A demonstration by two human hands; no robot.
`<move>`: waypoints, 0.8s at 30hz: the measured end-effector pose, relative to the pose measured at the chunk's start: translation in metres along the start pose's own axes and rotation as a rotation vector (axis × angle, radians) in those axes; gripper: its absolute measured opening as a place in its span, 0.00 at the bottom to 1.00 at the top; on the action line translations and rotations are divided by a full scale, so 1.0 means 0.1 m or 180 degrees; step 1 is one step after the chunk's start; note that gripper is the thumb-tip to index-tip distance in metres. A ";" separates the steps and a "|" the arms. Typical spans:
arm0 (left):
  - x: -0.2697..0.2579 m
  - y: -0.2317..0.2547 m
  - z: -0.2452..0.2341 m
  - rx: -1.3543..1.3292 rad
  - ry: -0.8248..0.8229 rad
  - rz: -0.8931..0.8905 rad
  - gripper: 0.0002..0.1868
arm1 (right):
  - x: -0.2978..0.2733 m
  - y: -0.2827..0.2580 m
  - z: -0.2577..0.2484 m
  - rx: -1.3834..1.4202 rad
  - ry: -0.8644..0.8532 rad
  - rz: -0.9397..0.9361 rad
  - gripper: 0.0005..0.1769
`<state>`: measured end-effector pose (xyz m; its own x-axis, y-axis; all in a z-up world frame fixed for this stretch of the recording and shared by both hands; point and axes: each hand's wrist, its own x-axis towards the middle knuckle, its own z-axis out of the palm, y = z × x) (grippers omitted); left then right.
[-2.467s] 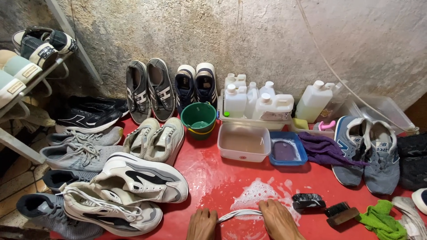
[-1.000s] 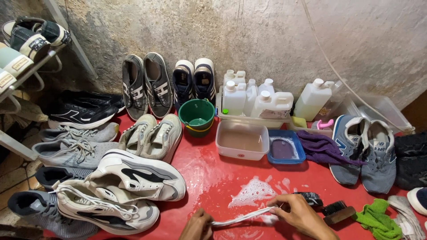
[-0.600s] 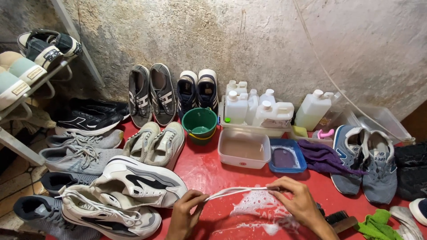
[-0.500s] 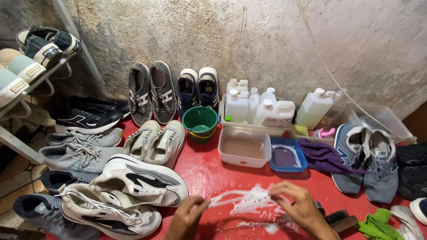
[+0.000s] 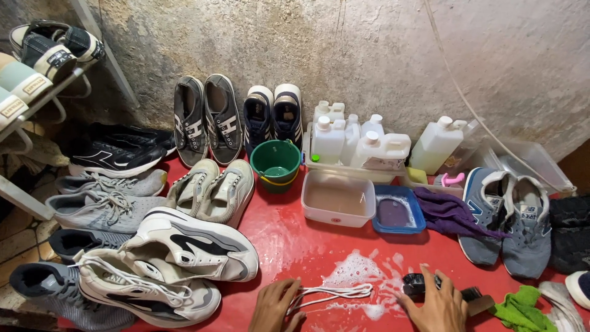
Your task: Wiping and scrubbing a white shoelace with a green cloth and soapy water on a red surface.
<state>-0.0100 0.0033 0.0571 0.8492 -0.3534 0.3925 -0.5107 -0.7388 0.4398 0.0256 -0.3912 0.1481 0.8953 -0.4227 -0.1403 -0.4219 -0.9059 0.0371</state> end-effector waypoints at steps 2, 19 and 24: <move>0.06 0.04 -0.01 -0.0024 -0.0031 0.0007 0.33 | 0.07 0.03 0.10 0.0068 0.0039 0.0014 0.59; 0.06 0.39 -0.34 -0.0703 0.0552 -0.0331 0.06 | -1.07 -1.36 -0.10 0.1919 0.0993 -0.1945 0.37; 0.06 0.44 -0.40 -0.1212 0.0596 -0.0914 0.09 | -1.29 -1.73 0.05 0.1955 0.1245 -0.2444 0.20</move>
<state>-0.0322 -0.0082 0.1113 0.9416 -0.0322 0.3352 -0.3026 -0.5173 0.8005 -0.0176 -0.1794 0.1543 0.8900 0.1800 0.4189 0.3752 -0.8112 -0.4485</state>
